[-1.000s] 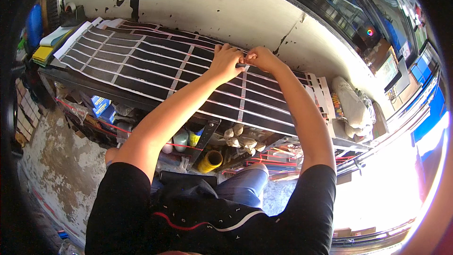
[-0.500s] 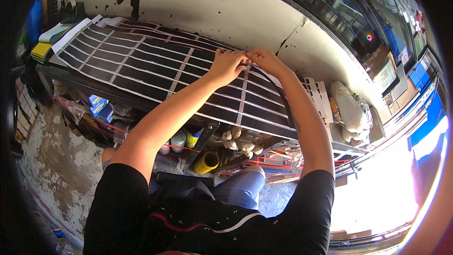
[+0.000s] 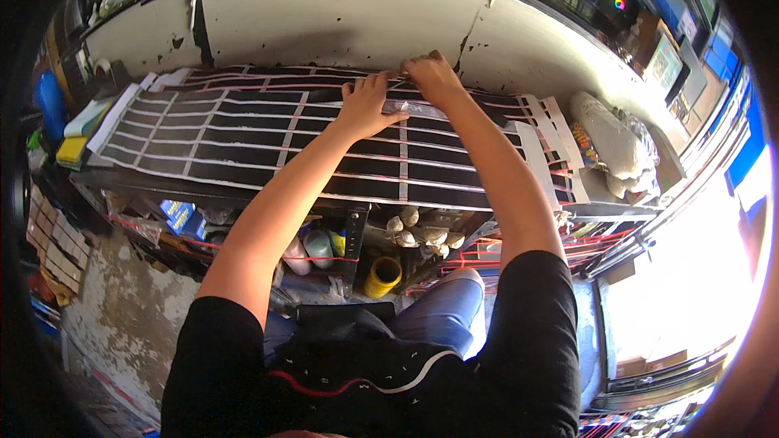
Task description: The person assembles a small solar panel by aligning and taping a black frame to a grid of solar cells. They repeatedly adjust the frame, apply white tape along the edges, and handle a small black component with wires. The person also peels protective film from the panel surface and continues securing the frame with tape.
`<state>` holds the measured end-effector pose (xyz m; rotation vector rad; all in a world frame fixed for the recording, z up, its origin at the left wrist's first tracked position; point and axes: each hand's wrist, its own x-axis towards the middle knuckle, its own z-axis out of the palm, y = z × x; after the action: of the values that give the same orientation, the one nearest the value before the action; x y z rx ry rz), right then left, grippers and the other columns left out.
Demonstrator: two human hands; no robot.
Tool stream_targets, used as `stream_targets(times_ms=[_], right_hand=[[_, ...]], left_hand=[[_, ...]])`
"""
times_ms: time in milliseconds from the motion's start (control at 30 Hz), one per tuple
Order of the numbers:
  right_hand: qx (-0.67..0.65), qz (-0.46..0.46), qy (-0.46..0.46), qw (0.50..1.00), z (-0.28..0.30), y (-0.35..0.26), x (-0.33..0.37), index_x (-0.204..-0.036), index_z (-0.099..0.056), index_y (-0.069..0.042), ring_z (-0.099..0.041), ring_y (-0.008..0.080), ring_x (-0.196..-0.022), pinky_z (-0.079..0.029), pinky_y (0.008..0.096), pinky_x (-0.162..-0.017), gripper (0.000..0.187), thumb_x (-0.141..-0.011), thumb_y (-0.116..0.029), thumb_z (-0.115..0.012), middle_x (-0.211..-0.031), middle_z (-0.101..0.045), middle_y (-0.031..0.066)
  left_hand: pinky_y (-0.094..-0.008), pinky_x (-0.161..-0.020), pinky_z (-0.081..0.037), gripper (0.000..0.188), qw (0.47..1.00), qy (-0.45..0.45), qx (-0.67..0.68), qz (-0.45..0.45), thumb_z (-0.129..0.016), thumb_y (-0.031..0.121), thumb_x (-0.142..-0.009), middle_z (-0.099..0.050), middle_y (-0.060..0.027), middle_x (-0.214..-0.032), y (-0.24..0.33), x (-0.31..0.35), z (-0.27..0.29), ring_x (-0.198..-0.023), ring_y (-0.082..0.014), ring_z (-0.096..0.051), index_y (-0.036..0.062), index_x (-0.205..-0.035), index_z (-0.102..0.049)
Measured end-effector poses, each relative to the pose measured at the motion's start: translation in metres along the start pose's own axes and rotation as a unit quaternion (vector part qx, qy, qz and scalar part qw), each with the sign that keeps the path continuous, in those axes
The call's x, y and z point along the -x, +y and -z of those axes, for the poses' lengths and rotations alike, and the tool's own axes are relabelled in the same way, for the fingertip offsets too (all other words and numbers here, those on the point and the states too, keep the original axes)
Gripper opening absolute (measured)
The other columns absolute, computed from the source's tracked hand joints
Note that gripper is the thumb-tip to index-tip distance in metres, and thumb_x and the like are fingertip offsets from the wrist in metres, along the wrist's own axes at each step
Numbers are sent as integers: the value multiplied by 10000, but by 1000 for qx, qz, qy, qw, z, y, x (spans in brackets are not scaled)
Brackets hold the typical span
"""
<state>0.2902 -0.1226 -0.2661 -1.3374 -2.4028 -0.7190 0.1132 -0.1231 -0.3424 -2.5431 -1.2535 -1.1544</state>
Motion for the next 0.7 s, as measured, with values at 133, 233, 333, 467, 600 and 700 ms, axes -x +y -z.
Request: stream_targets(times_ms=[133, 233, 333, 467, 600, 700], right_hand=[[-69, -93, 53, 992, -13, -12, 11, -898, -624, -60, -606, 346, -961, -480, 432, -882, 60, -858, -60, -579, -1012, -577, 145], [-261, -89, 2, 961, -21, -18, 30, -992, -662, -45, -597, 354, -996, -486, 432, -893, 154, -889, -48, -548, -1052, -588, 148], [-320, -50, -20, 946, -22, -12, 46, -1163, -667, -51, -597, 326, -1108, -469, 392, -975, 278, -929, -54, -517, -1189, -618, 141], [-358, -49, -37, 932, -23, -2, 55, -1113, -696, -26, -630, 287, -1094, -487, 359, -965, 235, -896, -73, -621, -1155, -666, 134], [-378, -27, -21, 925, -30, 0, 39, -1015, -717, -17, -662, 285, -1002, -520, 359, -891, 171, -859, -65, -664, -1064, -687, 125], [-257, 43, -3, 965, -30, -1, 23, -960, -665, -12, -629, 328, -992, -510, 406, -860, 136, -828, -37, -642, -1011, -637, 123]], left_hand=[[-546, -971, -365, 715, 996, 52, 71, 12, -795, 374, -747, -573, -149, -1185, -5, -1, -3, -1126, -342, -548, 61, -1298, -464], [-442, -952, -424, 426, 912, 202, 356, 10, -680, 99, -785, -604, -126, -1096, -24, -19, 6, -1041, -285, -584, 40, -1184, -543], [-377, -924, -461, 342, 875, 364, 315, 44, -526, -68, -794, -624, -107, -1048, -60, -33, 35, -996, -240, -600, 39, -1114, -584], [-416, -1024, -411, 351, 985, -11, 173, 18, -569, 229, -950, -561, -115, -1344, -143, 9, 107, -1240, -302, -522, 114, -1282, -561], [-658, -1152, -109, 635, 935, -275, -158, 161, -224, 717, -951, -155, -55, -1639, -189, 69, 134, -1503, -319, -151, 446, -1525, -241], [-660, -1146, -132, 631, 941, -227, -178, 175, -204, 710, -958, -167, -58, -1636, -200, 75, 132, -1498, -331, -164, 456, -1535, -182]])
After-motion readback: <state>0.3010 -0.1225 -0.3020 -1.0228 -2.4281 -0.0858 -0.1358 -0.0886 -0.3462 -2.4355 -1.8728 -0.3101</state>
